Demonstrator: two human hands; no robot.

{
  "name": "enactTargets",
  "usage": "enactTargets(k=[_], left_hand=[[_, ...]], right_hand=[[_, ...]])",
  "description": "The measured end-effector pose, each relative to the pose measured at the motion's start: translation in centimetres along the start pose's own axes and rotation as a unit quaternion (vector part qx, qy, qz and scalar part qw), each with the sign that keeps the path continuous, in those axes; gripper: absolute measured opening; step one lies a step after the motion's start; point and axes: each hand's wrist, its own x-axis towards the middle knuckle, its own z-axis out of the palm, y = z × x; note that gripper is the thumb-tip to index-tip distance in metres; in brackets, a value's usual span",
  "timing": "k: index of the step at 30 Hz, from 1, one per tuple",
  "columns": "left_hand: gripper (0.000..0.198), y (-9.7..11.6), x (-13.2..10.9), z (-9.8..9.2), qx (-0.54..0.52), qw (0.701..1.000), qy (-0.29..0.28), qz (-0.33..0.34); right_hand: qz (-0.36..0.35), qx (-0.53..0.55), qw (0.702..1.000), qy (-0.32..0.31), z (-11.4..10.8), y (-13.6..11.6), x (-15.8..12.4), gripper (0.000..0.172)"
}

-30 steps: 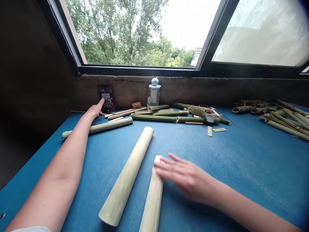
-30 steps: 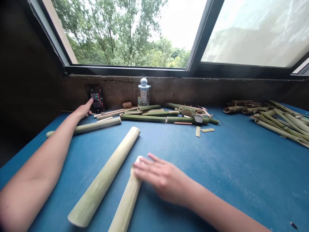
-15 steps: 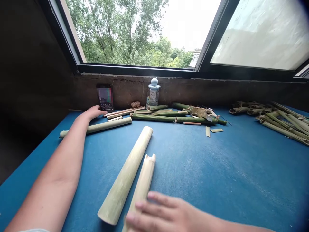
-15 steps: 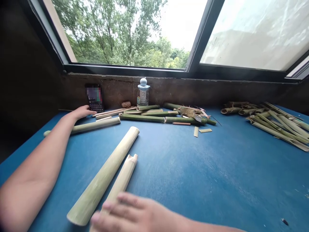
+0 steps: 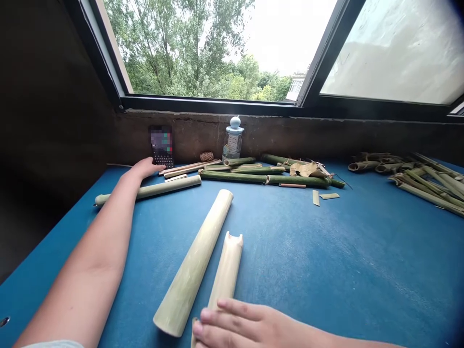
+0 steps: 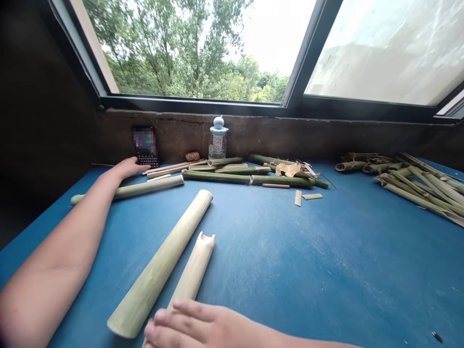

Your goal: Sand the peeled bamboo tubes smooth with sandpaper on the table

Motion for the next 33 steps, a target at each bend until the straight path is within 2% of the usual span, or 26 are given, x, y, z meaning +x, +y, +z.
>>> enactTargets(k=[2,5,7,11,13,14,18,19,22,24,25,29,31,33], left_hand=[[0.061,-0.2,0.1,0.1,0.001,1.000,0.005,0.000],[0.060,-0.4,0.2,0.3,0.005,1.000,0.012,0.009],[0.055,-0.5,0.3,0.3,0.009,1.000,0.018,0.020],[0.053,-0.8,0.7,0.6,0.024,0.999,0.035,0.021],[0.056,-0.9,1.0,0.7,0.032,0.999,0.040,0.010],[0.058,-1.0,1.1,0.8,0.034,0.999,0.042,0.007],[0.060,-1.1,1.4,0.9,0.031,0.998,0.047,0.002],[0.060,-1.1,1.4,0.9,0.029,0.998,0.047,-0.001],[0.059,-1.1,1.4,0.9,0.031,0.998,0.046,-0.005],[0.059,-1.1,1.4,0.9,0.037,0.998,0.050,-0.005],[0.059,-1.1,1.4,0.9,0.039,0.998,0.054,-0.004],[0.057,-1.0,1.3,1.0,0.033,0.997,0.064,0.001],[0.056,-1.0,1.3,1.0,0.033,0.998,0.055,0.001],[0.056,-0.9,1.2,1.0,0.037,0.998,0.046,-0.001]], right_hand=[[0.017,0.005,1.000,0.022,0.3,0.5,-0.2,0.035],[0.089,-0.005,0.994,0.060,0.9,2.1,-1.1,0.036],[0.105,-0.011,0.993,0.051,1.0,2.5,-1.4,0.037],[0.023,0.010,1.000,-0.007,0.0,1.3,-1.1,0.037],[-0.009,0.033,0.999,-0.016,-0.2,1.3,-1.2,0.037],[0.001,0.042,0.999,-0.009,-0.1,1.5,-1.5,0.038],[0.130,0.029,0.991,0.027,1.9,2.5,-3.3,0.042],[0.134,0.024,0.990,0.039,2.6,2.2,-3.5,0.042],[0.036,0.013,0.996,0.081,3.9,1.0,-3.8,0.041],[-0.013,0.021,0.996,0.088,3.7,0.9,-3.8,0.042],[0.000,0.032,0.997,0.070,3.4,1.3,-3.9,0.041],[0.150,0.041,0.988,0.024,2.3,3.0,-4.2,0.043],[0.126,0.021,0.991,0.049,2.7,2.6,-4.2,0.041],[0.057,0.000,0.993,0.102,3.3,1.8,-4.1,0.040]])
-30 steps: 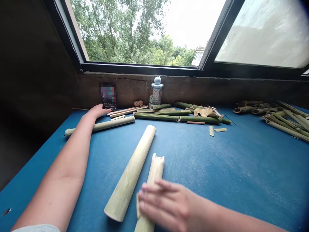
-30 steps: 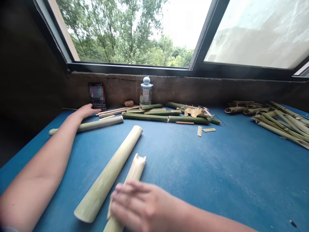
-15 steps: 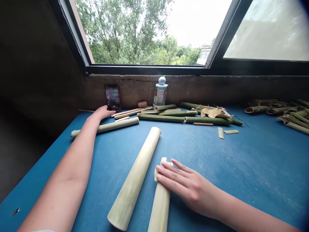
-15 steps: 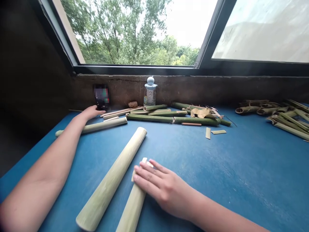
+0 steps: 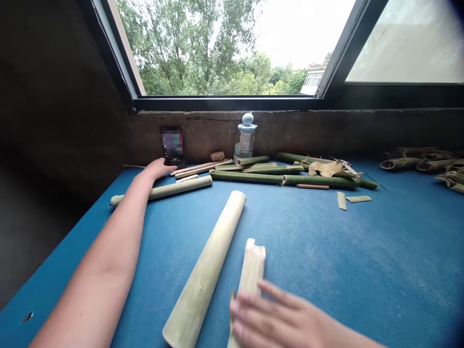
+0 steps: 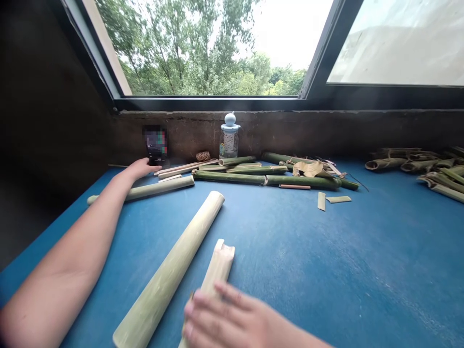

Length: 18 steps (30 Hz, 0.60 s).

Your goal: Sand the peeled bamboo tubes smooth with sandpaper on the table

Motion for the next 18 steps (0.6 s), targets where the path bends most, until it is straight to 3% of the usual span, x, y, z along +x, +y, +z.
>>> enactTargets(k=[2,5,7,12,13,16,18], left_hand=[[0.056,0.1,-0.1,-0.1,-0.002,1.000,-0.002,-0.001],[0.056,0.1,-0.2,-0.1,-0.012,1.000,0.002,0.002],[0.055,0.1,-0.2,-0.2,-0.013,1.000,0.002,0.003],[0.056,0.0,0.1,0.0,-0.002,1.000,-0.002,-0.001],[0.057,0.0,0.2,0.1,0.003,1.000,-0.002,-0.003],[0.061,-0.2,0.4,0.3,0.011,1.000,-0.004,-0.001],[0.063,-0.4,0.6,0.3,0.008,1.000,-0.012,0.004]], right_hand=[[-0.037,0.003,0.999,0.018,0.2,-0.3,-0.1,0.040],[0.048,0.020,0.996,-0.066,-0.6,0.7,-0.1,0.041],[0.096,0.020,0.991,-0.089,-0.8,1.2,-0.1,0.043],[-0.024,0.000,0.999,0.046,0.3,0.2,-0.3,0.039],[-0.017,0.004,0.999,0.050,0.2,0.3,-0.3,0.040],[0.098,0.022,0.995,-0.020,-0.4,0.8,-0.4,0.043],[0.111,0.018,0.994,0.000,-0.7,0.6,-0.4,0.043]])
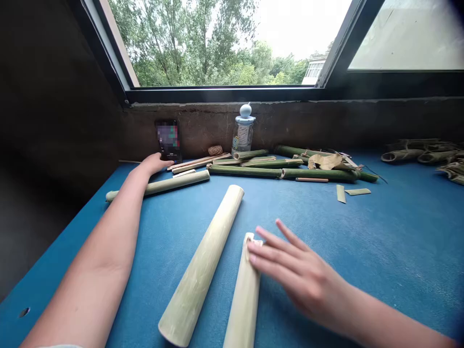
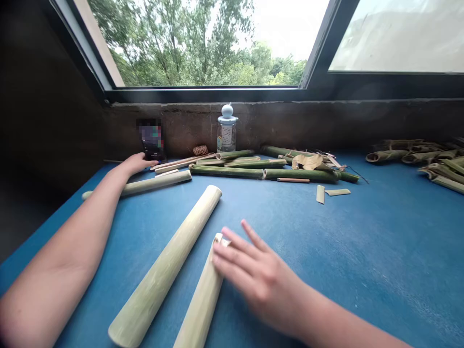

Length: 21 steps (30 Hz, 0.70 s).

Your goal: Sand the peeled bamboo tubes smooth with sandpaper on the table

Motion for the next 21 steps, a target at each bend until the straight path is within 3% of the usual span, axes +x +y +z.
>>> enactTargets(k=[4,5,9,10,15,19,21], left_hand=[[0.067,-0.1,0.1,0.0,-0.009,1.000,-0.018,0.005],[0.068,-0.1,0.1,-0.1,-0.010,1.000,-0.019,0.005],[0.067,0.1,0.1,0.0,-0.009,1.000,-0.016,-0.003],[0.067,0.1,0.2,0.0,-0.007,1.000,-0.015,-0.005],[0.067,0.2,0.1,0.0,-0.004,1.000,-0.014,-0.005],[0.063,0.5,-0.1,-0.1,0.007,1.000,-0.011,-0.010],[0.062,0.5,-0.1,-0.2,0.009,1.000,-0.013,-0.011]], right_hand=[[-0.131,-0.014,0.990,0.044,0.6,-0.9,-0.4,0.038],[-0.122,-0.012,0.992,0.034,0.6,-0.8,-0.5,0.038],[0.023,0.015,1.000,0.002,0.3,0.3,-0.1,0.039],[0.025,0.013,1.000,0.008,0.2,0.3,0.0,0.038],[-0.098,0.007,0.993,0.060,0.0,-0.8,0.6,0.040],[-0.032,0.043,0.998,-0.013,-0.6,0.2,1.0,0.043],[-0.054,0.044,0.997,0.014,-0.4,0.3,0.9,0.045]])
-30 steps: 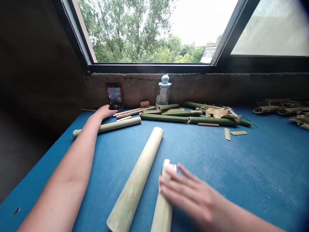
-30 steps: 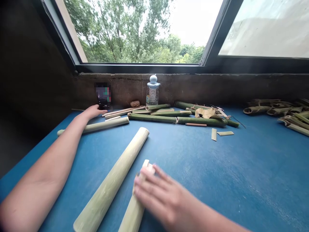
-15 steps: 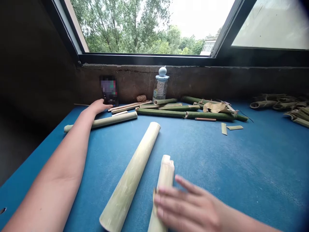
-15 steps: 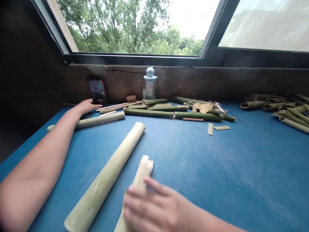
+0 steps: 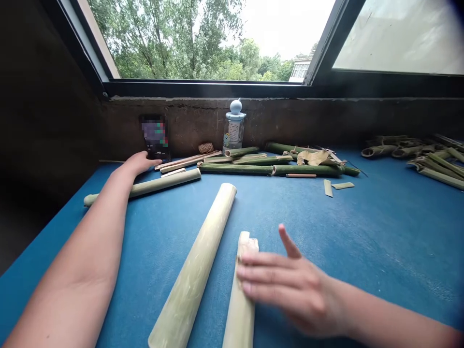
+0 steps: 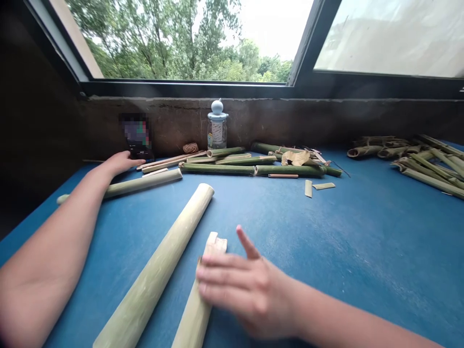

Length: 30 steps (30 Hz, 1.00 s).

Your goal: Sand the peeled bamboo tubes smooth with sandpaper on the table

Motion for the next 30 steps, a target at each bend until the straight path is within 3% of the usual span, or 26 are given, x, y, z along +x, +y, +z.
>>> enactTargets(k=[4,8,9,13,19,23,25,30], left_hand=[[0.061,-0.2,0.2,0.0,-0.006,1.000,-0.002,0.000],[0.064,-0.4,0.3,0.1,-0.015,1.000,0.002,0.005],[0.065,-0.5,0.4,0.2,-0.015,1.000,0.002,0.006],[0.066,-0.6,0.5,0.2,-0.015,1.000,0.003,0.009],[0.065,-0.6,0.4,0.1,-0.017,1.000,0.002,0.011],[0.068,-0.8,0.3,0.1,-0.040,0.999,-0.006,0.018],[0.072,-1.0,0.3,0.1,-0.059,0.998,-0.002,0.018],[0.069,-1.0,0.3,0.2,-0.088,0.996,0.024,0.025]], right_hand=[[-0.097,-0.012,0.995,0.027,0.2,-0.4,-0.4,0.046],[0.048,-0.026,0.998,-0.004,-0.3,-0.4,0.0,0.041],[0.052,-0.033,0.998,0.006,-0.2,-0.5,0.0,0.041],[-0.074,-0.036,0.995,0.060,1.1,-1.2,-0.5,0.046],[0.084,-0.004,0.996,0.015,0.8,-0.2,-0.8,0.037],[-0.026,-0.030,0.998,0.046,1.1,-0.7,-0.6,0.041],[-0.059,-0.031,0.997,0.030,1.0,-0.6,-0.6,0.041],[0.089,-0.019,0.995,-0.048,0.3,0.6,-0.6,0.041]])
